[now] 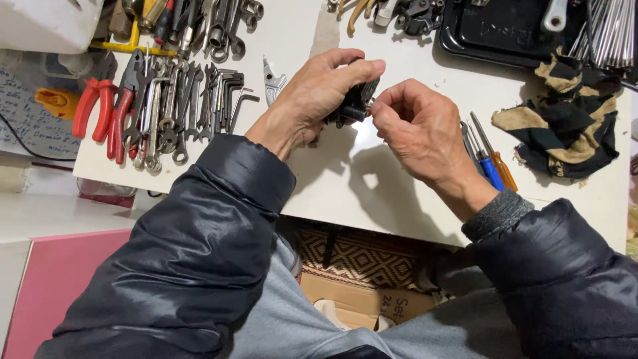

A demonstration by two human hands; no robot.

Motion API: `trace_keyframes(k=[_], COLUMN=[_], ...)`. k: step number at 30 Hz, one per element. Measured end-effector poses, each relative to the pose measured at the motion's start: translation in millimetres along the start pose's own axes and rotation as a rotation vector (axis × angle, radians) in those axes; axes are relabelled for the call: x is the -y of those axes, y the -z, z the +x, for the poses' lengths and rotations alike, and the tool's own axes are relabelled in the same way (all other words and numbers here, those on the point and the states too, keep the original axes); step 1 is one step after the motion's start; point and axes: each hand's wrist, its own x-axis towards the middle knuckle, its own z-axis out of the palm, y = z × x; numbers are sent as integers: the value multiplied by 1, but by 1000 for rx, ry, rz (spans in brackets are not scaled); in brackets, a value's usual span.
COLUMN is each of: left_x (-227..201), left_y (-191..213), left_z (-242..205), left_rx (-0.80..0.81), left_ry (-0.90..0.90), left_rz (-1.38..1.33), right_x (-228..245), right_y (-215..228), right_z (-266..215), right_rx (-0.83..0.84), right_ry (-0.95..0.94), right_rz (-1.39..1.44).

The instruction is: Repairing a small mechanical bicycle component using a screwdriver on a workbench

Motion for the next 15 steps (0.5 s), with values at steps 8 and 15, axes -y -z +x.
trace_keyframes(k=[8, 15], left_x=[-3, 4], left_y=[21, 39], left_z=[6, 11], left_rx=[-151, -223], left_ry=[-38, -66], left_rz=[-237, -314], right_x=[-29, -70], right_y=[-28, -61], right_z=[18, 31], right_rx=[228, 146], right_ry=[1, 572], right_rz=[-499, -808])
